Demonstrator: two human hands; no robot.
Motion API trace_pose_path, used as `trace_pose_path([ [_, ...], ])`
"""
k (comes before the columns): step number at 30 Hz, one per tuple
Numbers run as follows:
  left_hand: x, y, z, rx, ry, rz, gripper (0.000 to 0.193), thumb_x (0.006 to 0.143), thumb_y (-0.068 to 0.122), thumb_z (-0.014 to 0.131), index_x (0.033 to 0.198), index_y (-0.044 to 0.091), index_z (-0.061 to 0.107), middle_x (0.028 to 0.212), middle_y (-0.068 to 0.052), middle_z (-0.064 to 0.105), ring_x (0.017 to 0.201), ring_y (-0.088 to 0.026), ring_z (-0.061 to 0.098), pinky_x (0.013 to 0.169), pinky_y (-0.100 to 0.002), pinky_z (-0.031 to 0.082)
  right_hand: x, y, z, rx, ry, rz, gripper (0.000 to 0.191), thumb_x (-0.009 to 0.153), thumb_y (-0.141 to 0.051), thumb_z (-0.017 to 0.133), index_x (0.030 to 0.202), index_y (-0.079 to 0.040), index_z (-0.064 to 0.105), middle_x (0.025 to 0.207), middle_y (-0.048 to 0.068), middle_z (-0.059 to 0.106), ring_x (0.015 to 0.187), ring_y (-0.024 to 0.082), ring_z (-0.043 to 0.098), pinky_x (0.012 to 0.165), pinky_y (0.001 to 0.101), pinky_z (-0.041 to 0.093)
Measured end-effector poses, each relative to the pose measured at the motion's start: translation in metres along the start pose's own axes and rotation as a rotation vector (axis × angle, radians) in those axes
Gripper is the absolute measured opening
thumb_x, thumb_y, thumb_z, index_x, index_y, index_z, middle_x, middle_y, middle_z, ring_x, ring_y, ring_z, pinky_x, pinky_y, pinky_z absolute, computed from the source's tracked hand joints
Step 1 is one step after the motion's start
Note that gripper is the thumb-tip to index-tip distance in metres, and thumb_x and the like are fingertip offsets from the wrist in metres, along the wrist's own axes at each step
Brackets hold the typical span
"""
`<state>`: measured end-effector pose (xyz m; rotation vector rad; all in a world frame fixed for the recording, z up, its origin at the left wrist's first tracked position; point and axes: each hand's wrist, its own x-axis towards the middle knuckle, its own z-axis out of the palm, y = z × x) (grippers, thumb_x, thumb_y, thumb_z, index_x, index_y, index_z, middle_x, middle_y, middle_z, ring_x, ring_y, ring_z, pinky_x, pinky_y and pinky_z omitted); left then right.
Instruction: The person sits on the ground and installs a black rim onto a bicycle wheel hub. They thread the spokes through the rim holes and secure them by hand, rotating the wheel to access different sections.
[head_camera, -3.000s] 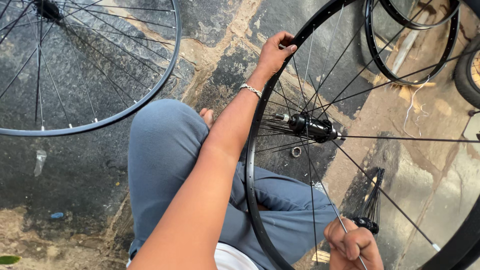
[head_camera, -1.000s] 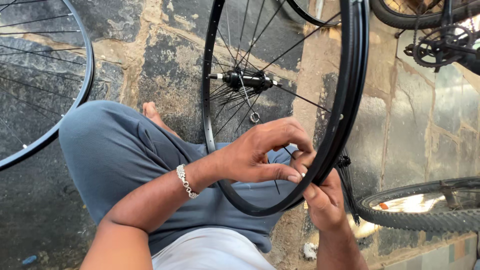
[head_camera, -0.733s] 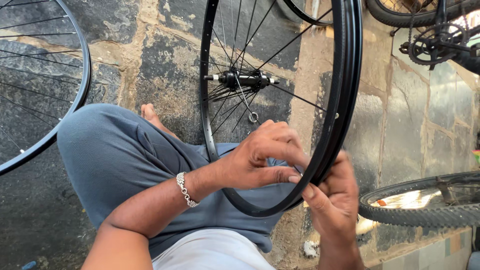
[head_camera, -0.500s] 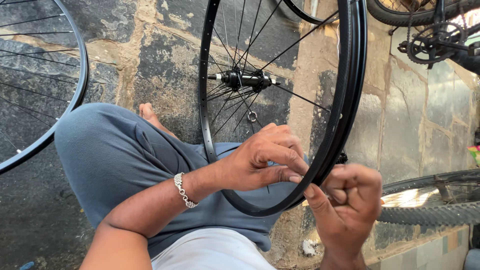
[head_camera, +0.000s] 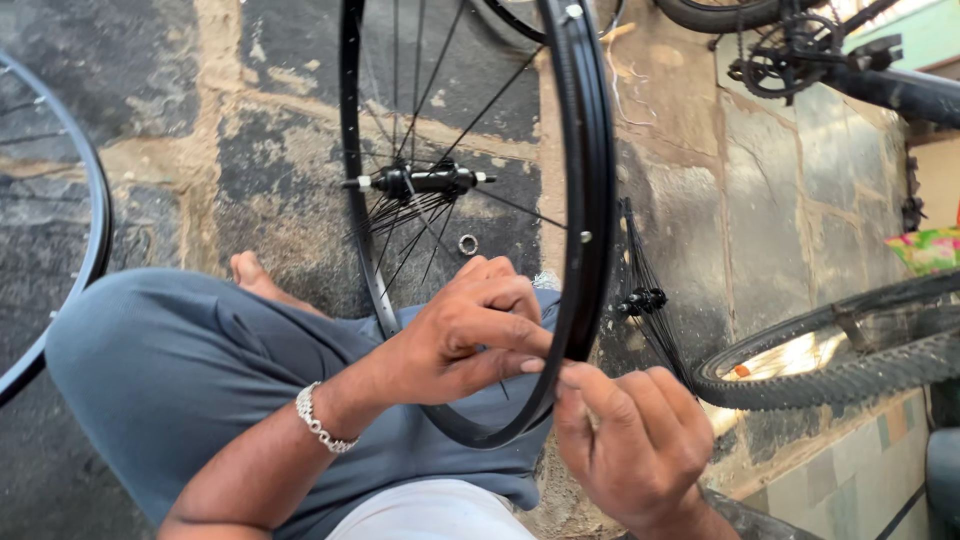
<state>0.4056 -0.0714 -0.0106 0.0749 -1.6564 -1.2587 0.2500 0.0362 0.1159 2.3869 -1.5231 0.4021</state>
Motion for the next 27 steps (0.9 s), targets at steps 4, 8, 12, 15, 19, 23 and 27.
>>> trace_pose_path([
  [4, 0.001, 0.002, -0.001, -0.041, -0.023, -0.033, 0.018, 0.101, 0.028, 0.069, 0.112, 0.017, 0.078, 0.086, 0.004, 0.054, 0.088, -0.015, 0.047, 0.086, -0.034, 0.032, 0.001, -0.003, -0.003, -0.071, -0.004, -0.013, 0.017, 0.091, -0.007, 0.076, 0.103, 0.003, 0.069, 0.066, 0.004, 0.053, 0.053, 0.019, 0.050, 0.048, 0.0349, 0.040],
  [8, 0.003, 0.004, -0.006, -0.069, -0.064, -0.043, 0.018, 0.101, 0.027, 0.069, 0.113, 0.016, 0.077, 0.084, 0.004, 0.054, 0.088, -0.015, 0.048, 0.087, -0.034, 0.035, 0.003, -0.003, -0.003, -0.110, 0.003, -0.027, 0.013, 0.090, -0.011, 0.075, 0.096, -0.001, 0.069, 0.064, 0.004, 0.051, 0.053, 0.019, 0.049, 0.048, 0.0346, 0.040],
  [12, 0.006, 0.006, -0.012, -0.048, -0.096, -0.024, 0.017, 0.101, 0.026, 0.070, 0.112, 0.015, 0.076, 0.084, 0.003, 0.053, 0.087, -0.017, 0.047, 0.088, -0.035, 0.035, 0.007, 0.001, -0.001, -0.057, -0.008, -0.023, 0.014, 0.090, -0.014, 0.075, 0.092, -0.002, 0.067, 0.066, 0.002, 0.052, 0.054, 0.017, 0.050, 0.048, 0.0337, 0.040],
  [15, 0.008, 0.007, -0.014, -0.001, -0.122, -0.024, 0.017, 0.100, 0.026, 0.070, 0.111, 0.014, 0.076, 0.083, 0.002, 0.049, 0.087, -0.018, 0.045, 0.085, -0.035, 0.034, 0.008, 0.004, -0.003, -0.003, -0.026, -0.025, 0.014, 0.091, -0.013, 0.075, 0.093, -0.002, 0.067, 0.067, 0.003, 0.053, 0.053, 0.017, 0.049, 0.049, 0.0345, 0.041],
  [19, 0.007, 0.006, -0.013, 0.000, -0.130, -0.043, 0.016, 0.100, 0.026, 0.070, 0.110, 0.015, 0.076, 0.082, 0.002, 0.050, 0.085, -0.018, 0.045, 0.082, -0.035, 0.032, 0.009, 0.006, -0.007, 0.056, -0.042, -0.008, 0.014, 0.089, -0.013, 0.075, 0.094, -0.002, 0.068, 0.066, 0.004, 0.052, 0.054, 0.019, 0.048, 0.048, 0.0354, 0.039],
  [23, 0.007, 0.005, -0.012, -0.008, -0.128, -0.055, 0.015, 0.100, 0.026, 0.070, 0.108, 0.015, 0.076, 0.081, 0.003, 0.050, 0.083, -0.017, 0.044, 0.080, -0.035, 0.031, 0.011, 0.007, -0.007, 0.083, -0.054, -0.025, 0.016, 0.090, -0.013, 0.076, 0.096, -0.001, 0.067, 0.067, 0.004, 0.053, 0.054, 0.019, 0.047, 0.048, 0.0350, 0.039],
  [27, 0.009, 0.006, -0.012, -0.011, -0.142, -0.063, 0.014, 0.100, 0.027, 0.070, 0.105, 0.015, 0.076, 0.082, 0.002, 0.051, 0.083, -0.017, 0.044, 0.079, -0.035, 0.031, 0.011, 0.008, -0.005, 0.094, -0.032, -0.026, 0.017, 0.090, -0.014, 0.076, 0.094, -0.002, 0.065, 0.066, 0.002, 0.053, 0.052, 0.015, 0.046, 0.046, 0.0333, 0.037],
])
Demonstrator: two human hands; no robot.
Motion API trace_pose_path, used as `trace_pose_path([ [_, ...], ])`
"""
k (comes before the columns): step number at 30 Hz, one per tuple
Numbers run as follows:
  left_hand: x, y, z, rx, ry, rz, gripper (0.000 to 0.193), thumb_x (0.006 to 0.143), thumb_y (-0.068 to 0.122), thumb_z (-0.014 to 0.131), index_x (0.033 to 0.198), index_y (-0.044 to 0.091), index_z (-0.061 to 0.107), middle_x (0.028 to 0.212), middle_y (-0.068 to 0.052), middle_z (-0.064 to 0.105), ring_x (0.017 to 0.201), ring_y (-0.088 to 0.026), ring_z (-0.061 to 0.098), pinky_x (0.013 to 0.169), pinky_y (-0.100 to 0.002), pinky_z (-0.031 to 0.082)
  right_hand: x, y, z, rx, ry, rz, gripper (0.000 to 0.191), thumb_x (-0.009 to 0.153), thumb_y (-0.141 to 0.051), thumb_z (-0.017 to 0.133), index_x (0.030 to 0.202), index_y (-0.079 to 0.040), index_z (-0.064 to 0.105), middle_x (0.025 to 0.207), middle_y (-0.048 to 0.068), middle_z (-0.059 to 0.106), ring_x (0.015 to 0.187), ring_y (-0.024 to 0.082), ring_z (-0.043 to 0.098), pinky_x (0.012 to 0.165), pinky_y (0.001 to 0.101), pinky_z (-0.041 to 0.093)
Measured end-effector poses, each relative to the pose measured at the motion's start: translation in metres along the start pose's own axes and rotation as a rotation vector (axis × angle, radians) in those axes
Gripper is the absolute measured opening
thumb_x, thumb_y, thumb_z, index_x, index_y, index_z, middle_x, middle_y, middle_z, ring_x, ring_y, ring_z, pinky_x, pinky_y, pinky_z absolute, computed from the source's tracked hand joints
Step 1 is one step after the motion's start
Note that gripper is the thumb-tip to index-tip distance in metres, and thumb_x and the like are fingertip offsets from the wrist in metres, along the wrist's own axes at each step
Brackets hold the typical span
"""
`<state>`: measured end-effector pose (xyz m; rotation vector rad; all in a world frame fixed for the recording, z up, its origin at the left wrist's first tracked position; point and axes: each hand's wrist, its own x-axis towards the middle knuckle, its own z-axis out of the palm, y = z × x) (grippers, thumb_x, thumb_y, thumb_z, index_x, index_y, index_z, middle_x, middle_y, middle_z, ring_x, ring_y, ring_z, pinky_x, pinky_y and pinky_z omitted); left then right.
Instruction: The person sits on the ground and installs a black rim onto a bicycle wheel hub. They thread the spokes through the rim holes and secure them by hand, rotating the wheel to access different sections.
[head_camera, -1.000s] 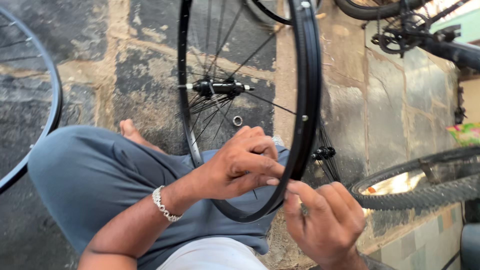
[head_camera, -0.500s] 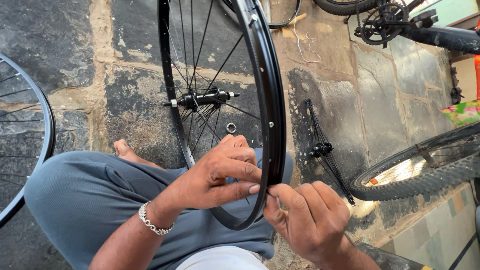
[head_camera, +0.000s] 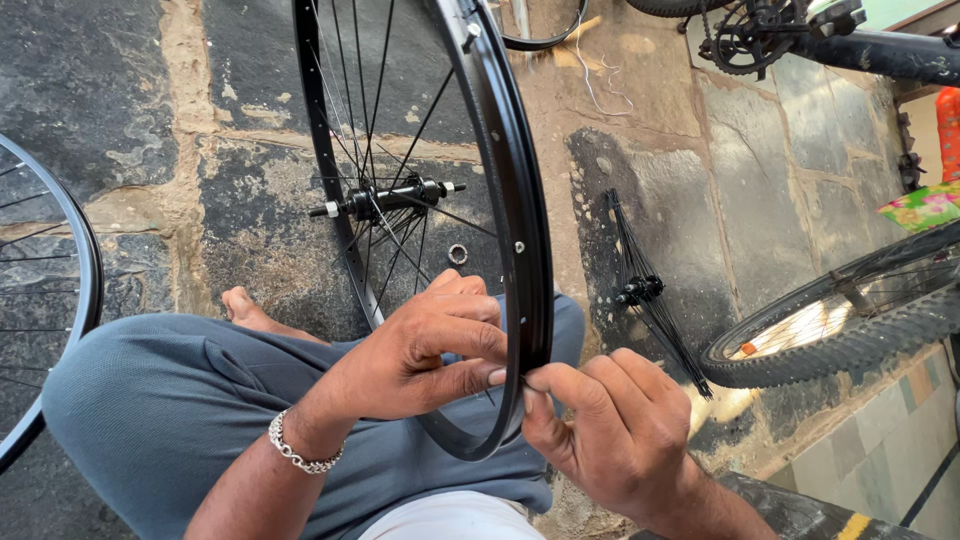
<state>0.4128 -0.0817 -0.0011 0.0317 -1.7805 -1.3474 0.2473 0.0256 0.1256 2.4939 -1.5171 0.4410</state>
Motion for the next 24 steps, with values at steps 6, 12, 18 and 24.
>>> trace_pose_path([
  [6, 0.001, 0.003, -0.001, -0.016, -0.007, -0.003, 0.015, 0.101, 0.026, 0.068, 0.106, 0.016, 0.076, 0.085, 0.003, 0.056, 0.083, -0.017, 0.044, 0.080, -0.034, 0.032, -0.001, 0.002, -0.005, -0.009, -0.037, -0.017, 0.016, 0.090, -0.012, 0.076, 0.098, -0.002, 0.066, 0.065, 0.002, 0.050, 0.052, 0.017, 0.046, 0.048, 0.0344, 0.037],
  [12, 0.000, 0.002, 0.002, 0.010, 0.022, -0.018, 0.013, 0.099, 0.024, 0.069, 0.106, 0.014, 0.074, 0.088, 0.003, 0.059, 0.086, -0.017, 0.049, 0.082, -0.035, 0.035, 0.004, 0.004, -0.009, 0.028, -0.084, -0.035, 0.017, 0.087, -0.008, 0.078, 0.099, -0.002, 0.067, 0.067, 0.001, 0.052, 0.055, 0.016, 0.048, 0.049, 0.0335, 0.038],
  [18, -0.001, -0.003, 0.005, 0.012, 0.018, -0.005, 0.012, 0.100, 0.024, 0.067, 0.102, 0.013, 0.071, 0.091, 0.002, 0.059, 0.089, -0.020, 0.053, 0.085, -0.036, 0.037, 0.009, 0.004, -0.016, -0.019, -0.121, -0.116, 0.024, 0.085, -0.010, 0.081, 0.105, -0.003, 0.068, 0.071, 0.001, 0.052, 0.060, 0.019, 0.051, 0.053, 0.0338, 0.042],
  [24, -0.001, -0.006, 0.006, -0.006, 0.023, 0.010, 0.016, 0.102, 0.028, 0.064, 0.102, 0.013, 0.071, 0.091, 0.001, 0.060, 0.089, -0.020, 0.052, 0.084, -0.036, 0.036, 0.010, 0.002, -0.018, -0.051, -0.158, -0.108, 0.024, 0.083, -0.010, 0.082, 0.104, -0.004, 0.071, 0.066, 0.001, 0.048, 0.055, 0.018, 0.048, 0.048, 0.0347, 0.039],
])
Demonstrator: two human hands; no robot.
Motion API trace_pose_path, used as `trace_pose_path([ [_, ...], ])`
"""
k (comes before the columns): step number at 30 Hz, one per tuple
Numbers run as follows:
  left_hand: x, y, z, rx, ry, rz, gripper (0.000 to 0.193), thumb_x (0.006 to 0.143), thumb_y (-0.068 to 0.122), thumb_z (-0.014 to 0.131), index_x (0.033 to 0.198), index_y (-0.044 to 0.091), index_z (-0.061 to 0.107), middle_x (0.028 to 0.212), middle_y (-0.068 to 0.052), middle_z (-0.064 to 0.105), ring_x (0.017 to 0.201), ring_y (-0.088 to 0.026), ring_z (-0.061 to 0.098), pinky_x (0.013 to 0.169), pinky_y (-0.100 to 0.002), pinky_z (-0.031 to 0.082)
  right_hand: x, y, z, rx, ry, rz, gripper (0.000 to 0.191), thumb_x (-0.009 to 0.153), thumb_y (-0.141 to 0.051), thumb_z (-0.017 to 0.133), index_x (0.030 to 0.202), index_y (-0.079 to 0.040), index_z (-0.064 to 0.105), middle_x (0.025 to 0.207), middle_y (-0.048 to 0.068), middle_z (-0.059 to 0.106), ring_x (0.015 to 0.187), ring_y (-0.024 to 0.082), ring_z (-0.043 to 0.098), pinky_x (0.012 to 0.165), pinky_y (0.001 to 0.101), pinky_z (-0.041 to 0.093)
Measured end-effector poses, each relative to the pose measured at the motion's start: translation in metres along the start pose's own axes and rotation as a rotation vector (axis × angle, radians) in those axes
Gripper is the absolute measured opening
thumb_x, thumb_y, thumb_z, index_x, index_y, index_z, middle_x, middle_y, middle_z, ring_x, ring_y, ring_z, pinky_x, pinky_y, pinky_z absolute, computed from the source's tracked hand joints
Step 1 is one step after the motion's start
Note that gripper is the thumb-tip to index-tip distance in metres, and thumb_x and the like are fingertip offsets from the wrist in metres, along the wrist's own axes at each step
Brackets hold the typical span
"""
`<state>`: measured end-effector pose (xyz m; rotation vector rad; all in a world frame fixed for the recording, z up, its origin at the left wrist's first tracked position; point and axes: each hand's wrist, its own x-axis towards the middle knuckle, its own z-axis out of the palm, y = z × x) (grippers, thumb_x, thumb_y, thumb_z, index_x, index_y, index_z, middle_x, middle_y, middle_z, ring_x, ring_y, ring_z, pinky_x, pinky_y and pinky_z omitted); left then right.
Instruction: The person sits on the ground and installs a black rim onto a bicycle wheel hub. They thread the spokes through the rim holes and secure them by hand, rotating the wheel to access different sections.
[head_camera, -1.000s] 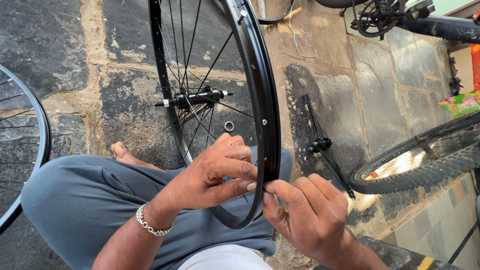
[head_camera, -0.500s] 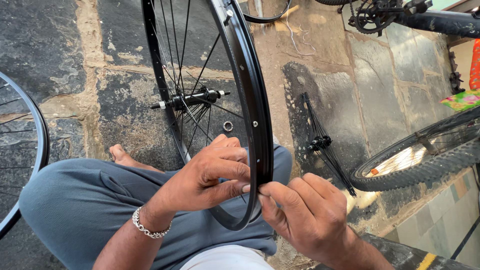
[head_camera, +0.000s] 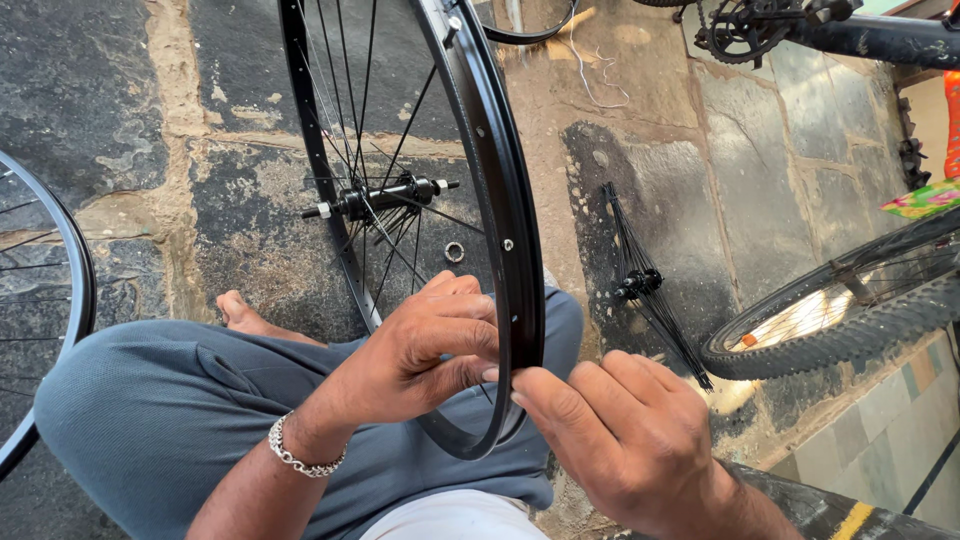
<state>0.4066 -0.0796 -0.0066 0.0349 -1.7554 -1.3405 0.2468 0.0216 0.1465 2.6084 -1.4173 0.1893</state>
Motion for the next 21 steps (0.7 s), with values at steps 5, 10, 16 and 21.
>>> trace_pose_path([
  [5, 0.0022, 0.0013, -0.0012, 0.028, -0.016, -0.033, 0.016, 0.104, 0.026, 0.063, 0.099, 0.012, 0.069, 0.089, 0.000, 0.057, 0.087, -0.020, 0.048, 0.084, -0.036, 0.036, 0.0028, 0.0005, 0.0051, 0.026, 0.031, 0.049, 0.023, 0.083, -0.010, 0.082, 0.101, -0.003, 0.070, 0.067, 0.002, 0.050, 0.057, 0.019, 0.050, 0.049, 0.0352, 0.039],
  [10, 0.0026, 0.0059, 0.0005, -0.014, 0.002, -0.031, 0.014, 0.104, 0.026, 0.064, 0.100, 0.013, 0.069, 0.089, 0.002, 0.058, 0.086, -0.017, 0.048, 0.083, -0.034, 0.036, 0.0025, -0.0008, 0.0027, 0.167, 0.024, 0.134, 0.019, 0.084, -0.007, 0.078, 0.099, -0.003, 0.069, 0.072, 0.003, 0.057, 0.059, 0.020, 0.052, 0.051, 0.0352, 0.041],
  [16, 0.0017, 0.0062, 0.0015, -0.004, 0.015, -0.029, 0.012, 0.103, 0.025, 0.065, 0.100, 0.014, 0.070, 0.087, 0.003, 0.059, 0.083, -0.016, 0.046, 0.080, -0.034, 0.033, 0.0044, -0.0034, 0.0015, 0.221, 0.009, 0.222, 0.016, 0.085, -0.008, 0.077, 0.098, -0.004, 0.068, 0.072, 0.004, 0.057, 0.060, 0.022, 0.054, 0.052, 0.0376, 0.042],
  [21, 0.0013, 0.0050, 0.0024, 0.001, 0.024, -0.020, 0.012, 0.102, 0.025, 0.066, 0.103, 0.014, 0.071, 0.087, 0.003, 0.060, 0.082, -0.016, 0.045, 0.079, -0.034, 0.034, 0.0057, -0.0044, 0.0007, 0.239, 0.004, 0.250, 0.014, 0.085, -0.008, 0.077, 0.096, -0.005, 0.069, 0.070, 0.004, 0.056, 0.058, 0.022, 0.054, 0.051, 0.0375, 0.041],
])
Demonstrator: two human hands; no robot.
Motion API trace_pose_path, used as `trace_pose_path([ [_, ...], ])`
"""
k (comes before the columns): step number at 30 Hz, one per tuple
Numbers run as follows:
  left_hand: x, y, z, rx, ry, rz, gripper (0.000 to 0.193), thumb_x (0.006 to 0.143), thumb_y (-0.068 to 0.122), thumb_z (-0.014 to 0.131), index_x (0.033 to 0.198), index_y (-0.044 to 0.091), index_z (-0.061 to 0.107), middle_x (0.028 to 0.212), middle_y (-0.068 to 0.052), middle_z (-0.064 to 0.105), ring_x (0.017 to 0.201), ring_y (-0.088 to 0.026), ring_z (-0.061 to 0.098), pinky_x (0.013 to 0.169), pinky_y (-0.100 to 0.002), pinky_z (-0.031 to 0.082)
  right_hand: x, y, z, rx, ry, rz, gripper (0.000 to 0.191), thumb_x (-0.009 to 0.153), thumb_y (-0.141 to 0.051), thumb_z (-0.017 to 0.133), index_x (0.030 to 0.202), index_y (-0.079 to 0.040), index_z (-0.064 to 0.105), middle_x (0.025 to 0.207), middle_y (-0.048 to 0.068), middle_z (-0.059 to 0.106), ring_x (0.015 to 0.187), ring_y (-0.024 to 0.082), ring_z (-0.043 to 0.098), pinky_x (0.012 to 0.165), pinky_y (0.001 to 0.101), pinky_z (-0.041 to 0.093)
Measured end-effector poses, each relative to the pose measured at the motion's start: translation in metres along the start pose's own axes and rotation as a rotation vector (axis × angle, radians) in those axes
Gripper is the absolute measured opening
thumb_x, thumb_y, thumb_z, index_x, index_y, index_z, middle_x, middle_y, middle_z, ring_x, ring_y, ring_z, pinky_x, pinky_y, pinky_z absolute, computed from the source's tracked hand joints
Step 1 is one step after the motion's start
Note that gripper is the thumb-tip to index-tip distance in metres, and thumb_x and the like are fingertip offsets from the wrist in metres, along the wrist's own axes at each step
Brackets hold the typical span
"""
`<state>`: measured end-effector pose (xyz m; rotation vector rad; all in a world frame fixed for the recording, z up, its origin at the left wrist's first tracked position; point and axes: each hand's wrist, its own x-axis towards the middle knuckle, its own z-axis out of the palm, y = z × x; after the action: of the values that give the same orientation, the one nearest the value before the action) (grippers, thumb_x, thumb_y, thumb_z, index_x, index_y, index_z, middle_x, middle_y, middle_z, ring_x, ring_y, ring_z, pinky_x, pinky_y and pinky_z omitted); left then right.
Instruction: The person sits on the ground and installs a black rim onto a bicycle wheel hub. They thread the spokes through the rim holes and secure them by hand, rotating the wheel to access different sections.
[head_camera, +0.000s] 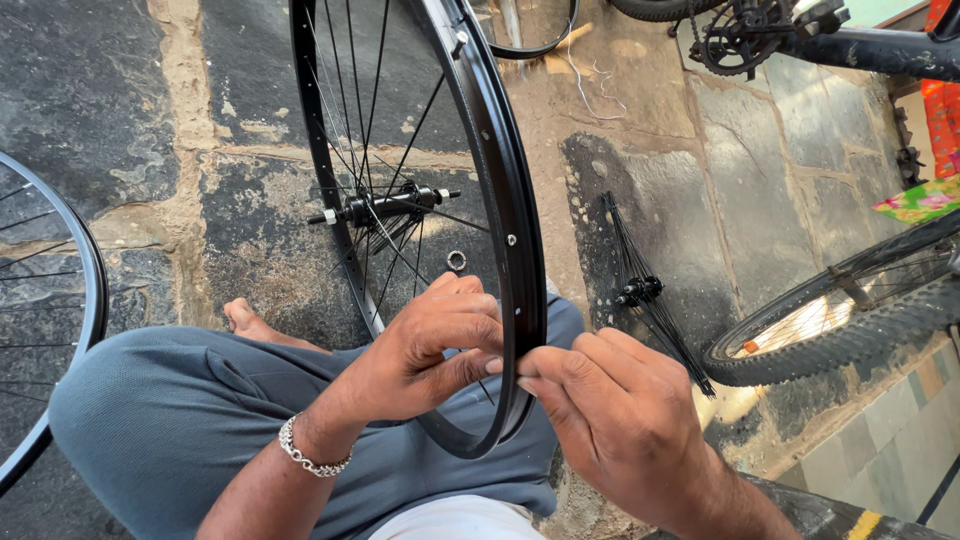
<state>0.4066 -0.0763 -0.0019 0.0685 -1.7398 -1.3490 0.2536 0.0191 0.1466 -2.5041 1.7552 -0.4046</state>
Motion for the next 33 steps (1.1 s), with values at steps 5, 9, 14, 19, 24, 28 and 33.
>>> trace_pose_path([
  [5, 0.001, 0.000, -0.001, 0.006, 0.009, 0.000, 0.011, 0.102, 0.024, 0.067, 0.103, 0.013, 0.071, 0.086, 0.003, 0.060, 0.083, -0.017, 0.047, 0.080, -0.034, 0.035, -0.001, -0.002, -0.001, -0.033, 0.032, -0.030, 0.015, 0.085, -0.006, 0.076, 0.098, -0.006, 0.069, 0.073, 0.004, 0.057, 0.061, 0.023, 0.055, 0.054, 0.0376, 0.043],
  [9, 0.002, 0.001, 0.000, -0.012, 0.028, 0.027, 0.009, 0.102, 0.021, 0.065, 0.102, 0.012, 0.069, 0.088, 0.002, 0.061, 0.084, -0.017, 0.050, 0.082, -0.034, 0.036, -0.004, -0.005, -0.001, -0.069, 0.055, -0.057, 0.018, 0.084, -0.007, 0.077, 0.100, -0.004, 0.069, 0.071, 0.005, 0.054, 0.059, 0.023, 0.053, 0.052, 0.0384, 0.041],
  [14, 0.001, 0.002, 0.002, -0.008, 0.030, 0.017, 0.010, 0.101, 0.022, 0.067, 0.099, 0.013, 0.068, 0.085, 0.002, 0.060, 0.083, -0.017, 0.050, 0.083, -0.033, 0.037, -0.004, -0.007, 0.000, -0.100, 0.036, -0.030, 0.020, 0.083, -0.008, 0.078, 0.100, -0.005, 0.069, 0.068, 0.005, 0.053, 0.058, 0.022, 0.053, 0.050, 0.0381, 0.041],
  [19, 0.001, 0.000, 0.002, -0.026, 0.030, 0.002, 0.011, 0.101, 0.023, 0.067, 0.101, 0.012, 0.072, 0.082, 0.003, 0.059, 0.082, -0.016, 0.048, 0.082, -0.034, 0.037, -0.003, -0.014, 0.000, -0.149, 0.058, 0.001, 0.017, 0.084, -0.008, 0.077, 0.099, -0.005, 0.069, 0.070, 0.004, 0.054, 0.059, 0.022, 0.054, 0.052, 0.0374, 0.042],
  [24, -0.001, 0.000, 0.000, -0.032, 0.028, 0.010, 0.013, 0.100, 0.024, 0.067, 0.101, 0.012, 0.072, 0.081, 0.002, 0.058, 0.081, -0.016, 0.049, 0.081, -0.034, 0.036, -0.004, -0.020, 0.000, -0.252, 0.072, -0.035, 0.020, 0.083, -0.009, 0.077, 0.101, -0.002, 0.070, 0.068, 0.004, 0.053, 0.058, 0.021, 0.054, 0.051, 0.0373, 0.043],
  [28, -0.001, 0.001, 0.000, -0.028, 0.022, 0.022, 0.013, 0.101, 0.024, 0.066, 0.098, 0.012, 0.069, 0.086, 0.001, 0.060, 0.084, -0.017, 0.050, 0.082, -0.034, 0.037, -0.003, -0.017, -0.001, -0.199, 0.037, -0.029, 0.020, 0.082, -0.009, 0.078, 0.099, -0.004, 0.069, 0.068, 0.004, 0.052, 0.058, 0.021, 0.054, 0.050, 0.0366, 0.043],
  [33, 0.000, 0.001, 0.001, -0.051, 0.021, 0.005, 0.013, 0.102, 0.023, 0.065, 0.101, 0.011, 0.070, 0.090, 0.002, 0.064, 0.084, -0.017, 0.051, 0.082, -0.034, 0.037, -0.002, -0.015, -0.003, -0.195, -0.004, -0.029, 0.021, 0.081, -0.010, 0.079, 0.098, -0.004, 0.069, 0.070, 0.003, 0.055, 0.058, 0.020, 0.055, 0.049, 0.0360, 0.043],
])
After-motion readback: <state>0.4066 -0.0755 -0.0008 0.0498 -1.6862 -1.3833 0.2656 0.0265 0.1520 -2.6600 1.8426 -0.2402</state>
